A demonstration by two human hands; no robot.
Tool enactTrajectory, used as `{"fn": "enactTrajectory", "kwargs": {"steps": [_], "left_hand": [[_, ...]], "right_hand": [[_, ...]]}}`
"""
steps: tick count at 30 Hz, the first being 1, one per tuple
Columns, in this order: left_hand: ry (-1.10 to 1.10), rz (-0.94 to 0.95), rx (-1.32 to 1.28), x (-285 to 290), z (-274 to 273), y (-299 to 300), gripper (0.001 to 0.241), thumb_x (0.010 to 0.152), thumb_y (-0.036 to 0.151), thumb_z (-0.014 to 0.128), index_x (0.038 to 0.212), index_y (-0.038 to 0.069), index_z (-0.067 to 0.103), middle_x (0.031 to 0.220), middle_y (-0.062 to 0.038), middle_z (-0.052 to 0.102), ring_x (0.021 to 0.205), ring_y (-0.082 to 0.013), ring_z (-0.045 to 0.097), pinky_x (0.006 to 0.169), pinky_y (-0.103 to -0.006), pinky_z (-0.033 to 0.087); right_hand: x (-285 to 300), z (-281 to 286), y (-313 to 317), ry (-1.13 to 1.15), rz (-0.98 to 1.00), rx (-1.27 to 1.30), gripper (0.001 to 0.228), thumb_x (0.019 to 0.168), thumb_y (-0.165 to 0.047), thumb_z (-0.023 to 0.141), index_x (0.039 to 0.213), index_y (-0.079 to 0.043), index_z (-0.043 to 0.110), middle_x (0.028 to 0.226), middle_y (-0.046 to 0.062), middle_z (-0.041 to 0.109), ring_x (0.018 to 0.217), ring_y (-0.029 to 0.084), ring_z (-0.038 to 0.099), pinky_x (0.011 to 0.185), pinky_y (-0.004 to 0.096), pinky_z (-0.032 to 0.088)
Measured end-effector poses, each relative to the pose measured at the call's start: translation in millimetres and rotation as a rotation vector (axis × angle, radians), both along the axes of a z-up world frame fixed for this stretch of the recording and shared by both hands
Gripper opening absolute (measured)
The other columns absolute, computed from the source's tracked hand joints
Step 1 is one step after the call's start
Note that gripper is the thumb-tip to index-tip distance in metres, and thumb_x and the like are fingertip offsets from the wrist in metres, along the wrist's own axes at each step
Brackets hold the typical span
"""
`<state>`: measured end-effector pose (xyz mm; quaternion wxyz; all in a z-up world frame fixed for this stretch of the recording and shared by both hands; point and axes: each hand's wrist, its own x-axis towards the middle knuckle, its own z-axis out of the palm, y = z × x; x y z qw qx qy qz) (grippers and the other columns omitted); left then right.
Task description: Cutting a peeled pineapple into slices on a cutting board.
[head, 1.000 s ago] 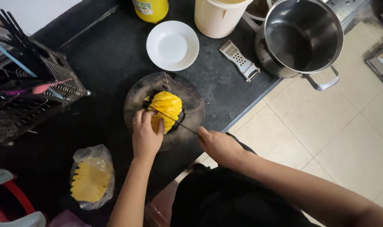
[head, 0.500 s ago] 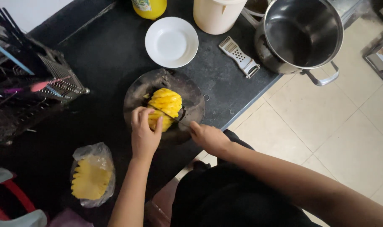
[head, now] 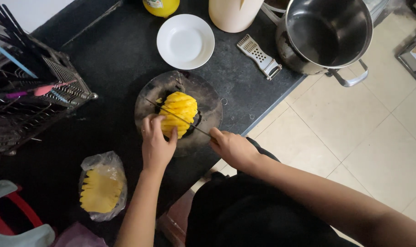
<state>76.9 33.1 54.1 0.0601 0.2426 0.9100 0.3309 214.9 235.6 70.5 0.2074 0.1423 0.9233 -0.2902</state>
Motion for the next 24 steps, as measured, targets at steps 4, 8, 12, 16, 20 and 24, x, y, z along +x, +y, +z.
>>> {"fn": "enactTrajectory", "kwargs": {"steps": [4, 8, 12, 16, 20, 24], "left_hand": [[0.046, -0.008, 0.023, 0.5, -6.7, -2.2, 0.037, 0.093, 0.024, 0.076, 0.12, 0.009, 0.057, 0.125, -0.013, 0.05, 0.123, -0.0425, 0.06, 0.086, -0.0492, 0.063], [0.088, -0.026, 0.025, 1.5, -7.5, -1.8, 0.033, 0.091, 0.02, 0.077, 0.116, 0.009, 0.059, 0.122, -0.012, 0.05, 0.121, -0.0425, 0.06, 0.088, -0.0493, 0.062], [0.118, -0.04, 0.026, 0.4, -15.7, -3.6, 0.035, 0.088, 0.019, 0.079, 0.116, 0.01, 0.06, 0.119, -0.012, 0.05, 0.117, -0.0425, 0.06, 0.089, -0.0513, 0.059], [0.1, -0.029, 0.043, 1.1, -12.6, -2.0, 0.034, 0.088, 0.019, 0.078, 0.116, 0.009, 0.061, 0.121, -0.015, 0.051, 0.116, -0.0465, 0.061, 0.091, -0.0535, 0.059], [0.116, -0.039, 0.026, 0.0, -8.0, -0.8, 0.032, 0.089, 0.019, 0.077, 0.115, 0.01, 0.062, 0.12, -0.013, 0.051, 0.114, -0.0453, 0.063, 0.089, -0.0537, 0.059], [0.135, -0.044, -0.001, -3.0, -11.1, -1.1, 0.033, 0.088, 0.022, 0.078, 0.114, 0.01, 0.062, 0.119, -0.014, 0.051, 0.11, -0.0468, 0.064, 0.087, -0.056, 0.059]], "right_hand": [[4.6, 21.2, -0.7, -0.027, -0.016, -0.022, 0.022, 0.104, -0.032, 0.049, 0.122, -0.02, 0.049, 0.103, 0.019, 0.07, 0.086, 0.054, 0.072, 0.075, 0.065, 0.061], [9.4, 23.9, -1.5, -0.038, 0.005, -0.026, 0.02, 0.104, -0.033, 0.049, 0.116, -0.017, 0.05, 0.097, 0.021, 0.07, 0.083, 0.055, 0.072, 0.072, 0.064, 0.06], [11.5, 19.2, 0.6, -0.059, 0.002, -0.034, 0.018, 0.104, -0.032, 0.048, 0.116, -0.018, 0.05, 0.099, 0.019, 0.071, 0.085, 0.052, 0.073, 0.071, 0.063, 0.061], [8.7, 30.4, -0.2, -0.073, 0.02, -0.041, 0.019, 0.103, -0.032, 0.05, 0.115, -0.018, 0.05, 0.098, 0.018, 0.071, 0.084, 0.052, 0.074, 0.072, 0.062, 0.061], [8.8, 31.3, -5.6, -0.127, 0.008, 0.017, 0.019, 0.104, -0.033, 0.046, 0.119, -0.022, 0.05, 0.098, 0.016, 0.07, 0.085, 0.05, 0.074, 0.075, 0.061, 0.061], [10.9, 13.0, -8.0, -0.151, 0.007, 0.023, 0.021, 0.103, -0.033, 0.047, 0.122, -0.022, 0.049, 0.096, 0.017, 0.07, 0.084, 0.05, 0.074, 0.075, 0.061, 0.062]]}}
